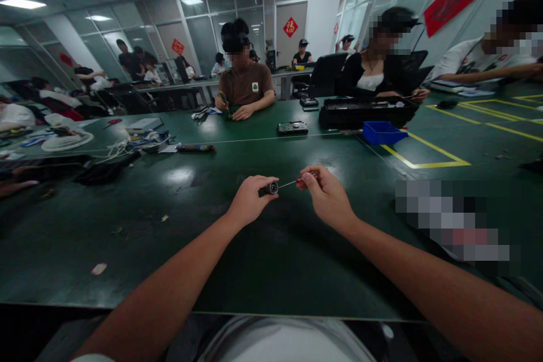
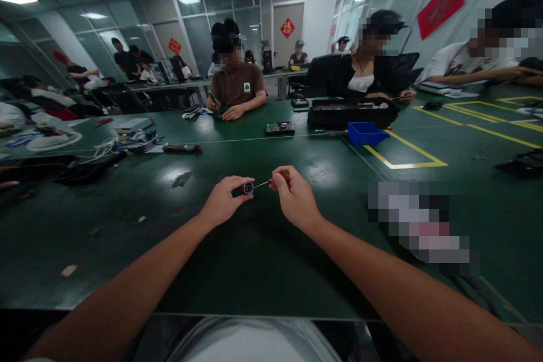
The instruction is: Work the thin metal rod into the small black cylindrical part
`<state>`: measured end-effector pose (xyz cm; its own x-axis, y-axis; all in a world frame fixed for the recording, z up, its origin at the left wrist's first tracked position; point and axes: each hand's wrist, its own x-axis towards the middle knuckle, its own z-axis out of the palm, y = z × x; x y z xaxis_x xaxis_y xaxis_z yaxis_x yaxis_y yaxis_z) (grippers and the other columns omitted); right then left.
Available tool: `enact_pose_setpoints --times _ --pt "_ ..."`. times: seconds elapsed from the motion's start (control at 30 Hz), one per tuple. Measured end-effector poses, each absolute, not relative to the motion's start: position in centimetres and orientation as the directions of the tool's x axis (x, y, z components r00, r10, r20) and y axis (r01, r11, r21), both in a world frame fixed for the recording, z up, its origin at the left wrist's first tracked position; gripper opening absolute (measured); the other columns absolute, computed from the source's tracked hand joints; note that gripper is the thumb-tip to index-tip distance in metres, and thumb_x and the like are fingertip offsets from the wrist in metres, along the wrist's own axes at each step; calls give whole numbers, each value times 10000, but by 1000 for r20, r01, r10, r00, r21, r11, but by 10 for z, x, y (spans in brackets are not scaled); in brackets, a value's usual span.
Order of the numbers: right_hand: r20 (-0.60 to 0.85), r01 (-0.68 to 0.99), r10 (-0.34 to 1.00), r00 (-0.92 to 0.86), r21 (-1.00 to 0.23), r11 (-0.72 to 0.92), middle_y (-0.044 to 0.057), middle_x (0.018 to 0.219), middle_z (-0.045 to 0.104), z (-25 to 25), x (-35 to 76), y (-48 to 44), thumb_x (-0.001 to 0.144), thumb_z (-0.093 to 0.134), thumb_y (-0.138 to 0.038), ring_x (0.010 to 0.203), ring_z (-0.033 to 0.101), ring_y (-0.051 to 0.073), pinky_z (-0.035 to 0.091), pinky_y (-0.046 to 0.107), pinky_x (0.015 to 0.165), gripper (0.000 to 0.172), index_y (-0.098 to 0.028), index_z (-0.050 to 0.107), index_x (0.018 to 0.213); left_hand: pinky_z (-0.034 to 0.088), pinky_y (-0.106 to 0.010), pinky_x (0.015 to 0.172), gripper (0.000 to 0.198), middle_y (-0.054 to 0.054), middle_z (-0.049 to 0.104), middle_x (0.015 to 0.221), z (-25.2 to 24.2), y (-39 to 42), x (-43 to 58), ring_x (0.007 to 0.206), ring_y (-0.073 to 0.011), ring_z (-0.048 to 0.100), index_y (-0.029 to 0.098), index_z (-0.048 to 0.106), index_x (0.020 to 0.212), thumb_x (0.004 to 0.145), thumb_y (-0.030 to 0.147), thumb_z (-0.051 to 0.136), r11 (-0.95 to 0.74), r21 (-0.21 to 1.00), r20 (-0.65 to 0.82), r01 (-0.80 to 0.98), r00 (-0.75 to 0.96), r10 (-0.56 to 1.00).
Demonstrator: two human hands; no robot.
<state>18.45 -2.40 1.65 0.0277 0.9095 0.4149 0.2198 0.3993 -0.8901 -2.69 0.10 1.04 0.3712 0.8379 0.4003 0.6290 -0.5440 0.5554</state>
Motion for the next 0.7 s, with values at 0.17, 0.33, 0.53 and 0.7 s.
enact_pose_setpoints --times 0.17,0.33,0.53,0.7 --pt "422 239 906 28 -883 404 45 874 712 18 183 -25 966 523 -426 809 704 209 553 383 767 198 -239 586 979 456 -424 1002 379 -42 729 1183 10 1 -27 1116 -241 629 261 702 1200 831 199 760 -542 552 400 634 369 839" --pt "422 236 906 22 -883 406 50 904 714 15 184 -25 971 519 -412 843 705 212 545 395 800 192 -235 585 1008 454 -424 999 397 -44 728 1178 10 1 -27 1106 -239 627 251 699 1210 823 199 769 -533 547 408 646 350 843" --pt "414 244 910 -2 -883 402 57 924 718 15 184 -26 982 510 -407 867 704 217 541 403 815 200 -228 588 1028 455 -437 982 394 -42 728 1178 10 1 -28 1100 -248 624 267 697 1216 831 218 764 -517 540 398 664 340 852" --pt "469 294 879 86 -855 427 55 910 709 19 187 -26 991 498 -413 848 692 220 531 401 790 204 -232 585 1026 458 -414 954 386 -43 734 1147 11 1 -28 1062 -242 631 246 706 1198 819 216 776 -500 549 375 670 338 863"
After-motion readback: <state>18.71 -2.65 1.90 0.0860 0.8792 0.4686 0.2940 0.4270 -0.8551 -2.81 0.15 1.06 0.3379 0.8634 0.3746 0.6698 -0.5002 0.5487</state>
